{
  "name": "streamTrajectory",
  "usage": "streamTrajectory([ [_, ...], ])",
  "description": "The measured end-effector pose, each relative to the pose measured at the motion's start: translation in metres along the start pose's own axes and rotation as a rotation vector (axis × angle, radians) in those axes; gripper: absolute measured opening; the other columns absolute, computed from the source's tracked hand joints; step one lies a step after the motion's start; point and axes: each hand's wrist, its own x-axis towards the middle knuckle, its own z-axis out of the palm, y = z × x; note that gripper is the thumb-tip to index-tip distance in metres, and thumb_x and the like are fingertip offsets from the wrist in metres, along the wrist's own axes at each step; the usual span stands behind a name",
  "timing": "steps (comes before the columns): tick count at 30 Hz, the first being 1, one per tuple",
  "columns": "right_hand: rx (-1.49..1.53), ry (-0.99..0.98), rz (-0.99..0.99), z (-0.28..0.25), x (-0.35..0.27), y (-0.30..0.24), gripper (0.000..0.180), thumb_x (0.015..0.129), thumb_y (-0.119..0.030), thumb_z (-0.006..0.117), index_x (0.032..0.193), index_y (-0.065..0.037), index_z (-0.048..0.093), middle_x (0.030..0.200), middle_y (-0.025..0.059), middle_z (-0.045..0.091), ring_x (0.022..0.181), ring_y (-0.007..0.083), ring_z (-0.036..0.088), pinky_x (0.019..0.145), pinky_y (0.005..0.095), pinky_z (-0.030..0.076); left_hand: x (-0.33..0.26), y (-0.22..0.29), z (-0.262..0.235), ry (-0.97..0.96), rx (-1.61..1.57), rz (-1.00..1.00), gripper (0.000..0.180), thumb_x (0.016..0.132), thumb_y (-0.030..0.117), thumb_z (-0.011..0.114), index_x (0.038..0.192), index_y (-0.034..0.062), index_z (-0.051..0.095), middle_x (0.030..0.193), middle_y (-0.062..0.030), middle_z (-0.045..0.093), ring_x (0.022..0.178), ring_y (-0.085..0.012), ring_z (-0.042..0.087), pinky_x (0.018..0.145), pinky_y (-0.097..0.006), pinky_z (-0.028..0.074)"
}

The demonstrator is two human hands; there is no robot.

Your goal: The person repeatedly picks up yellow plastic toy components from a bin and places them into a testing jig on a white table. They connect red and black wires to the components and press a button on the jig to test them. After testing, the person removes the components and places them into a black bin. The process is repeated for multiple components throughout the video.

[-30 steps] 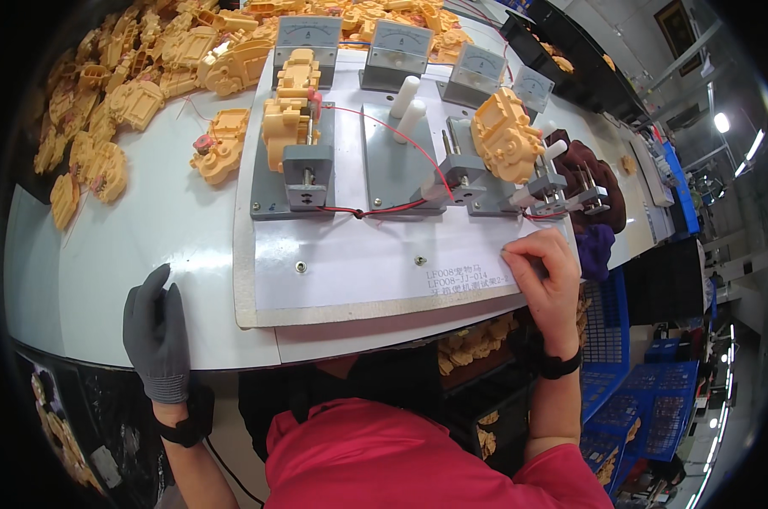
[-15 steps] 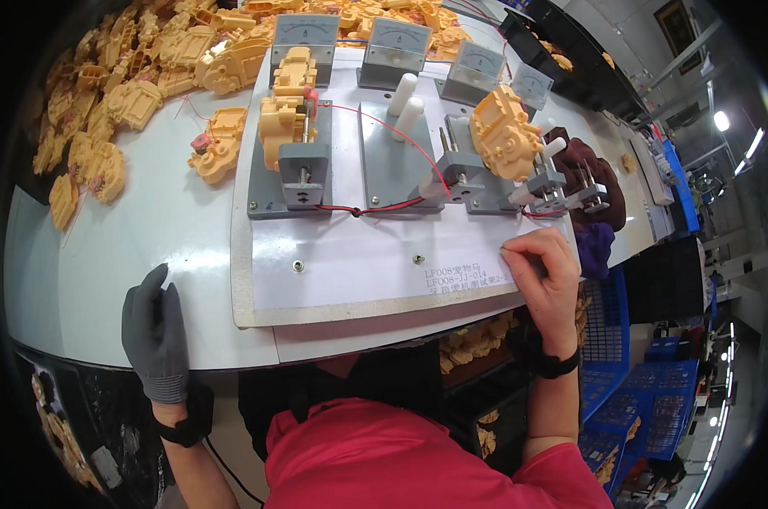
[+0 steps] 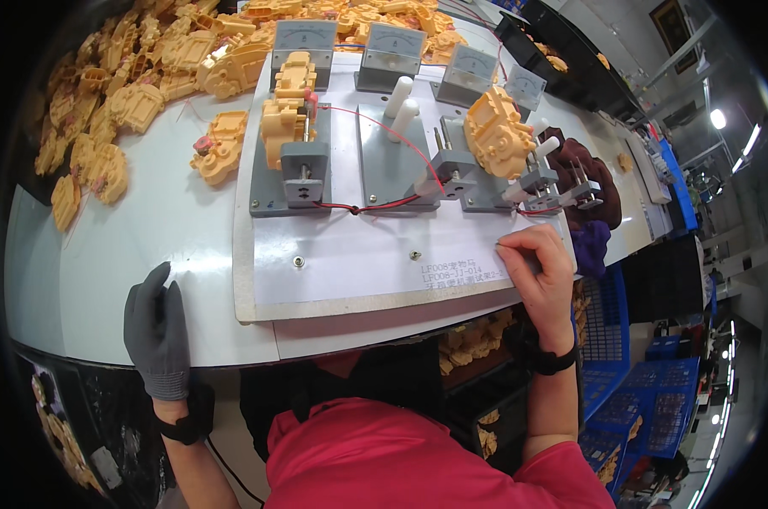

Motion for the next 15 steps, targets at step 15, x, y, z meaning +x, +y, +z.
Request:
streamTrajectory([
  [15, 0.006, -0.033, 0.010, -0.0023, -0.0001, -0.0005, 0.012, 0.082, 0.001, 0.072, 0.092, 0.000, 0.067, 0.088, 0.0090, 0.062, 0.081, 0.0218, 0.061, 0.072, 0.0304, 0.050, -0.0011, 0.0003, 0.0010, 0.022, -0.004, -0.006, 0.029, 0.090, -0.002, 0.060, 0.118, 0.0037, 0.066, 0.081, -0.0041, 0.054, 0.068, -0.0137, 0.048, 0.064, -0.028, 0.042],
])
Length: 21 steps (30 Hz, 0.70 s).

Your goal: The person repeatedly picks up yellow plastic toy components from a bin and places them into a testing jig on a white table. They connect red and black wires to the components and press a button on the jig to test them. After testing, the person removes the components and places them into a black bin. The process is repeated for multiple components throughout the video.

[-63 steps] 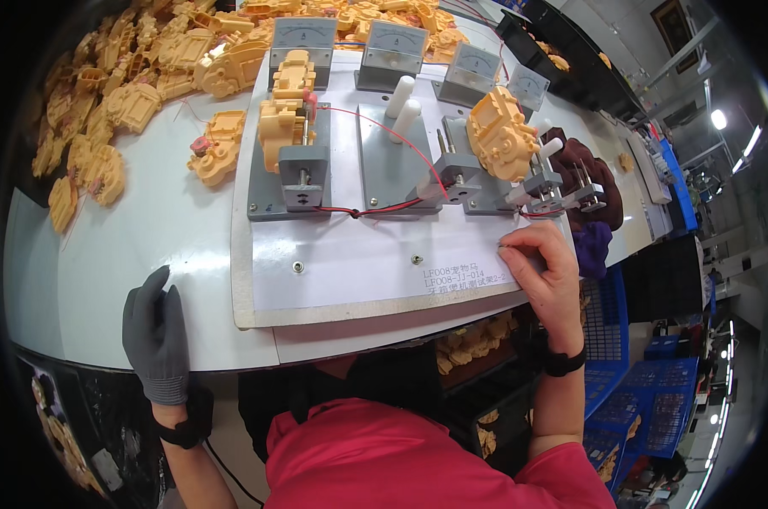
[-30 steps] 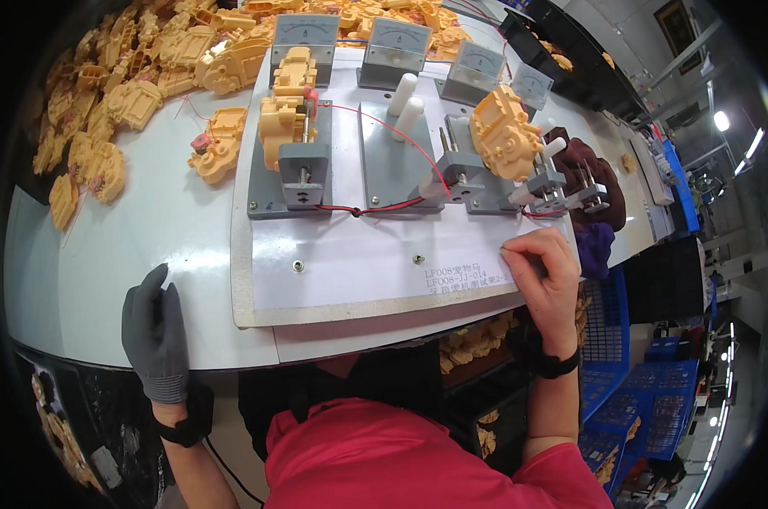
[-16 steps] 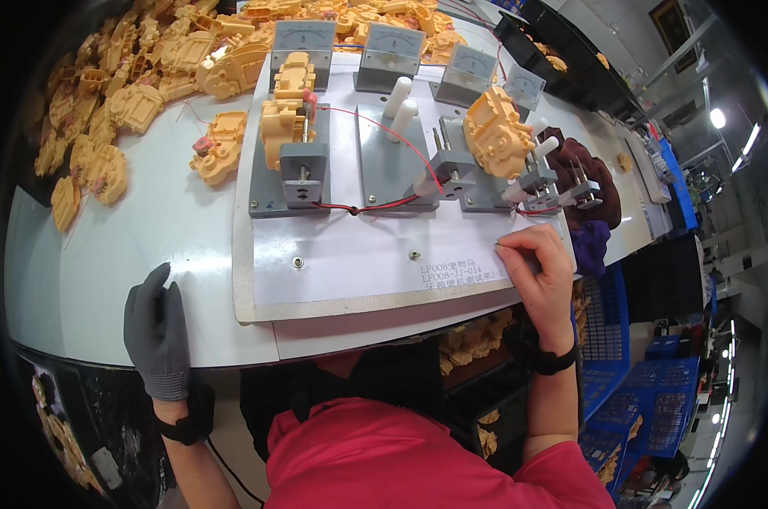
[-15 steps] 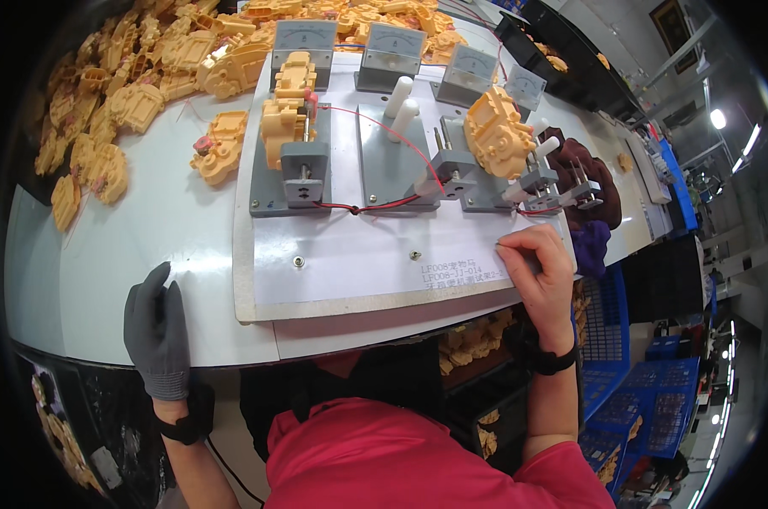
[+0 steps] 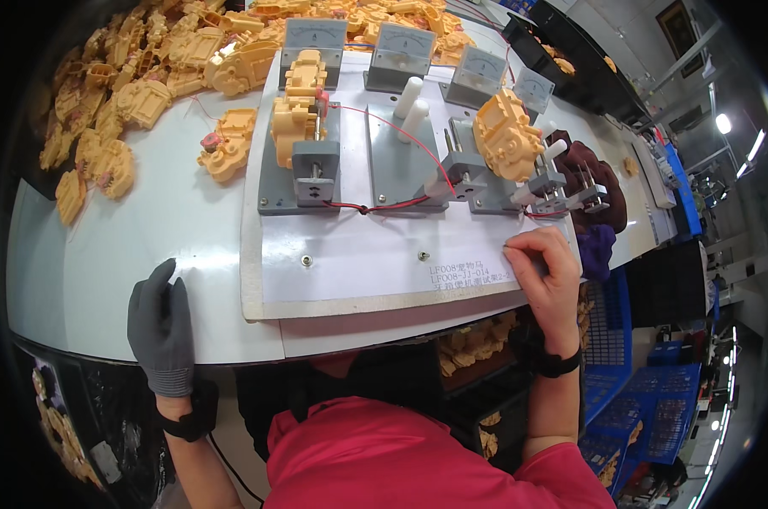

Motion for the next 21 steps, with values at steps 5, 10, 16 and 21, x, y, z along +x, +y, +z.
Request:
streamTrajectory([
  [5, -0.003, -0.018, 0.017, -0.0017, 0.0015, -0.0028, 0.013, 0.083, 0.001, 0.072, 0.095, 0.000, 0.067, 0.089, 0.0096, 0.062, 0.082, 0.0220, 0.062, 0.073, 0.0302, 0.052, -0.0005, 0.0006, -0.0044, -0.062, 0.009, -0.038, 0.029, 0.093, -0.002, 0.057, 0.122, 0.0005, 0.064, 0.088, -0.0051, 0.055, 0.077, -0.0127, 0.051, 0.073, -0.025, 0.043],
  [10, -0.002, -0.025, 0.030, -0.0021, 0.0016, -0.0039, 0.011, 0.084, 0.000, 0.071, 0.095, 0.000, 0.068, 0.089, 0.0096, 0.062, 0.082, 0.0216, 0.063, 0.074, 0.0300, 0.052, -0.0007, -0.0012, 0.0005, 0.005, 0.000, 0.014, 0.029, 0.091, 0.000, 0.061, 0.119, 0.0038, 0.066, 0.080, -0.0041, 0.053, 0.069, -0.0135, 0.048, 0.064, -0.027, 0.041],
  [16, -0.008, -0.035, 0.030, -0.0036, 0.0023, -0.0041, 0.010, 0.085, -0.001, 0.071, 0.095, 0.000, 0.069, 0.090, 0.0094, 0.062, 0.082, 0.0213, 0.063, 0.074, 0.0298, 0.052, -0.0008, -0.0027, 0.0003, 0.002, 0.000, -0.003, 0.029, 0.091, 0.000, 0.061, 0.119, 0.0043, 0.066, 0.082, -0.0044, 0.055, 0.069, -0.0138, 0.049, 0.065, -0.027, 0.042],
  [21, 0.018, -0.043, 0.054, -0.0046, 0.0021, -0.0049, 0.009, 0.086, -0.002, 0.070, 0.095, -0.001, 0.069, 0.089, 0.0093, 0.062, 0.082, 0.0211, 0.063, 0.074, 0.0296, 0.052, -0.0018, -0.0016, -0.0045, -0.079, 0.019, -0.046, 0.030, 0.095, -0.002, 0.055, 0.123, -0.0006, 0.062, 0.089, -0.0045, 0.055, 0.079, -0.0117, 0.050, 0.074, -0.024, 0.043],
])
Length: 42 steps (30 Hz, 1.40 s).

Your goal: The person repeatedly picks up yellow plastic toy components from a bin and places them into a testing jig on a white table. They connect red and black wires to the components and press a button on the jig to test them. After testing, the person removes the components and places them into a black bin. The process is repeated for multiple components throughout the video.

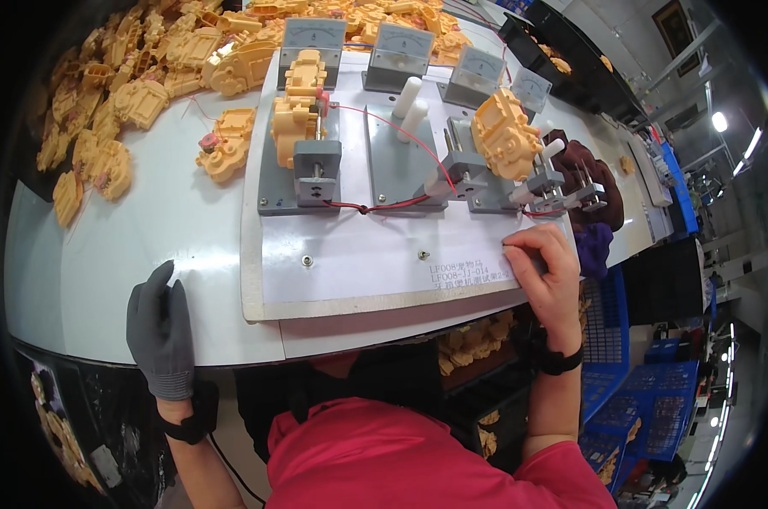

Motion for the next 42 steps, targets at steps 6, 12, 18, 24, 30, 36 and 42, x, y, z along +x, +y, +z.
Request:
streamTrajectory([
  [6, 0.000, 0.008, -0.019, 0.000, 0.001, 0.001, 0.008, 0.087, -0.002, 0.069, 0.095, -0.001, 0.069, 0.088, 0.0090, 0.062, 0.080, 0.0208, 0.062, 0.072, 0.0295, 0.050, 0.000, 0.003, 0.000, 0.016, 0.015, -0.001, 0.029, 0.095, -0.001, 0.056, 0.123, 0.0000, 0.063, 0.087, -0.0031, 0.054, 0.076, -0.0106, 0.048, 0.070, -0.024, 0.042],
  [12, 0.008, 0.021, -0.020, 0.001, 0.001, 0.001, 0.007, 0.088, -0.002, 0.068, 0.094, -0.001, 0.069, 0.087, 0.0090, 0.061, 0.079, 0.0208, 0.061, 0.071, 0.0299, 0.050, 0.001, 0.001, 0.003, 0.044, 0.007, 0.037, 0.028, 0.095, -0.001, 0.056, 0.123, -0.0001, 0.063, 0.086, -0.0023, 0.053, 0.074, -0.0100, 0.045, 0.068, -0.024, 0.040],
  [18, -0.002, 0.013, -0.031, 0.000, 0.002, 0.001, 0.007, 0.087, -0.002, 0.068, 0.094, 0.000, 0.069, 0.087, 0.0094, 0.061, 0.078, 0.0212, 0.061, 0.070, 0.0300, 0.049, 0.000, 0.003, 0.001, 0.025, 0.010, 0.015, 0.028, 0.095, -0.001, 0.056, 0.122, -0.0003, 0.063, 0.086, -0.0026, 0.054, 0.075, -0.0099, 0.046, 0.069, -0.023, 0.040],
  [24, 0.003, 0.010, -0.015, 0.000, 0.001, 0.000, 0.007, 0.087, -0.001, 0.067, 0.094, 0.000, 0.068, 0.087, 0.0095, 0.061, 0.079, 0.0216, 0.061, 0.071, 0.0305, 0.049, 0.001, 0.004, 0.000, -0.001, 0.007, 0.002, 0.028, 0.095, -0.001, 0.055, 0.122, -0.0013, 0.063, 0.087, -0.0032, 0.054, 0.076, -0.0102, 0.047, 0.072, -0.023, 0.042],
  [30, 0.010, 0.005, -0.016, 0.000, 0.001, 0.000, 0.007, 0.088, -0.002, 0.067, 0.095, 0.000, 0.068, 0.087, 0.0097, 0.061, 0.079, 0.0219, 0.061, 0.072, 0.0308, 0.049, 0.001, 0.004, -0.001, -0.001, 0.008, -0.006, 0.028, 0.095, -0.002, 0.055, 0.122, -0.0021, 0.063, 0.087, -0.0031, 0.053, 0.077, -0.0101, 0.048, 0.072, -0.023, 0.042],
  [36, 0.003, 0.015, -0.012, -0.001, -0.001, 0.001, 0.006, 0.088, -0.002, 0.067, 0.094, 0.000, 0.068, 0.087, 0.0096, 0.061, 0.080, 0.0220, 0.061, 0.071, 0.0309, 0.049, 0.003, 0.005, 0.004, 0.064, 0.009, 0.038, 0.028, 0.092, 0.000, 0.060, 0.119, 0.0040, 0.066, 0.080, -0.0032, 0.052, 0.067, -0.0124, 0.045, 0.064, -0.026, 0.040],
  [42, -0.013, 0.005, -0.004, -0.001, 0.004, -0.002, 0.005, 0.088, -0.002, 0.067, 0.093, 0.000, 0.067, 0.087, 0.0097, 0.062, 0.081, 0.0238, 0.061, 0.073, 0.0321, 0.049, -0.004, -0.007, 0.011, 0.236, -0.179, -0.027, 0.051, 0.088, -0.004, 0.064, 0.137, 0.0019, 0.053, 0.098, -0.0063, 0.057, 0.079, -0.0147, 0.050, 0.074, -0.026, 0.044],
])
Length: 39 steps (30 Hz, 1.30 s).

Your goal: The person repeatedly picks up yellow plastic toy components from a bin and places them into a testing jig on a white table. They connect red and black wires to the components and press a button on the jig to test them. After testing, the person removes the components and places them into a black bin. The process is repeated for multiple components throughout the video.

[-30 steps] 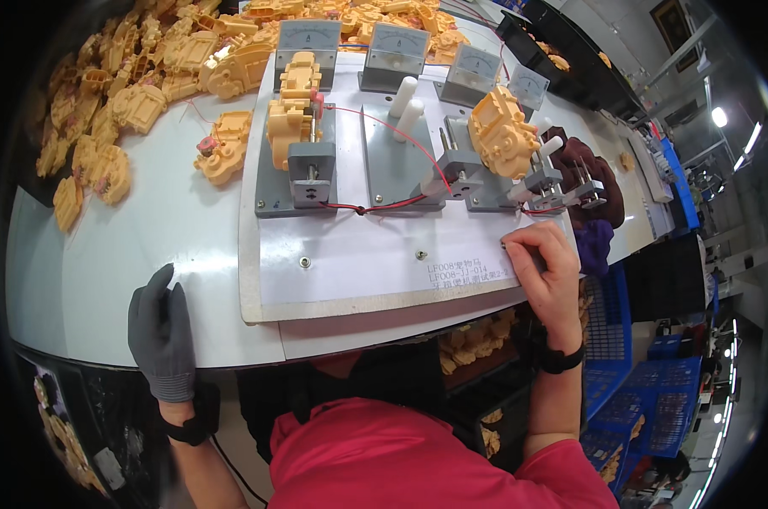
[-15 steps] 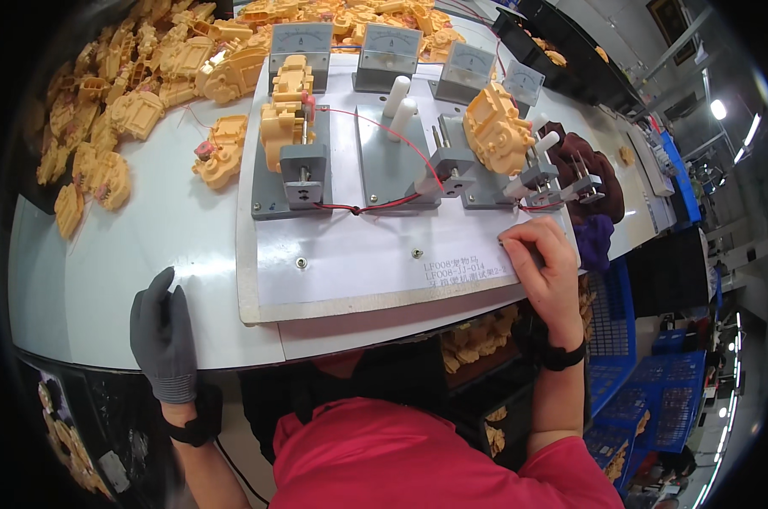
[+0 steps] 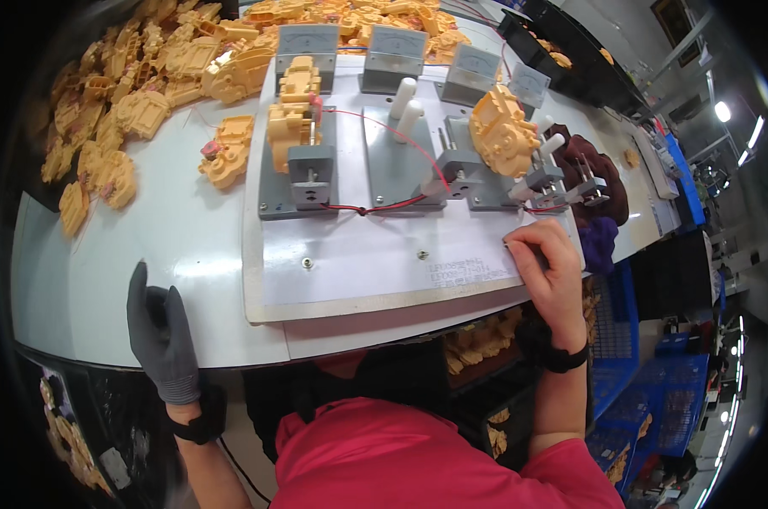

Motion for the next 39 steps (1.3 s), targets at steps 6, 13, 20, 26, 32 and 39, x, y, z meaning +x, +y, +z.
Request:
streamTrajectory([
  [6, -0.023, 0.013, -0.016, 0.003, -0.004, 0.003, 0.005, 0.088, -0.001, 0.066, 0.092, 0.000, 0.065, 0.087, 0.0103, 0.061, 0.082, 0.0244, 0.060, 0.074, 0.0314, 0.047, 0.004, -0.002, -0.004, 0.150, 0.260, 0.268, 0.088, 0.080, 0.005, 0.075, 0.153, 0.0022, 0.026, 0.153, -0.0221, 0.036, 0.136, -0.0360, 0.043, 0.109, -0.044, 0.040],
  [13, -0.013, 0.009, 0.003, 0.004, -0.012, 0.014, 0.003, 0.093, 0.000, 0.058, 0.093, 0.002, 0.060, 0.091, 0.0100, 0.057, 0.088, 0.0217, 0.055, 0.083, 0.0304, 0.043, 0.005, 0.005, -0.009, 0.122, 0.351, 0.341, 0.114, 0.071, 0.023, 0.085, 0.158, 0.0093, 0.012, 0.162, -0.0219, 0.014, 0.150, -0.0381, 0.017, 0.120, -0.048, 0.021],
  [20, -0.055, -0.055, -0.042, 0.000, -0.009, 0.027, 0.007, 0.098, -0.002, 0.054, 0.099, 0.003, 0.059, 0.097, 0.0079, 0.057, 0.094, 0.0187, 0.054, 0.089, 0.0282, 0.041, 0.002, -0.002, -0.016, 0.121, 0.300, 0.314, 0.115, 0.070, 0.041, 0.087, 0.158, 0.0103, 0.018, 0.161, -0.0236, 0.013, 0.149, -0.0443, 0.013, 0.118, -0.057, 0.021],
  [26, -0.044, -0.041, -0.015, -0.004, -0.015, 0.035, 0.006, 0.098, -0.001, 0.051, 0.098, 0.003, 0.056, 0.095, 0.0098, 0.051, 0.091, 0.0208, 0.052, 0.087, 0.0282, 0.040, 0.007, -0.002, -0.006, 0.110, 0.334, 0.334, 0.114, 0.069, 0.047, 0.085, 0.157, 0.0109, 0.022, 0.160, -0.0234, 0.018, 0.148, -0.0470, 0.015, 0.118, -0.061, 0.015],
  [32, -0.033, -0.046, -0.061, 0.001, -0.011, 0.030, 0.006, 0.096, -0.001, 0.054, 0.097, 0.003, 0.058, 0.093, 0.0098, 0.054, 0.091, 0.0209, 0.053, 0.086, 0.0294, 0.041, 0.004, -0.003, -0.012, 0.104, 0.360, 0.333, 0.109, 0.071, 0.041, 0.086, 0.155, 0.0100, 0.025, 0.159, -0.0215, 0.023, 0.145, -0.0476, 0.020, 0.116, -0.059, 0.022],
  [39, 0.973, 0.165, -0.149, -0.006, -0.016, -0.030, 0.054, 0.095, -0.061, 0.054, 0.074, -0.013, 0.045, 0.064, -0.0016, 0.041, 0.061, 0.0135, 0.040, 0.087, 0.0403, 0.039, 0.005, 0.003, -0.007, 0.091, 0.363, 0.295, 0.102, 0.073, 0.028, 0.084, 0.154, 0.0044, 0.026, 0.158, -0.0219, 0.027, 0.148, -0.0407, 0.021, 0.119, -0.051, 0.022],
])
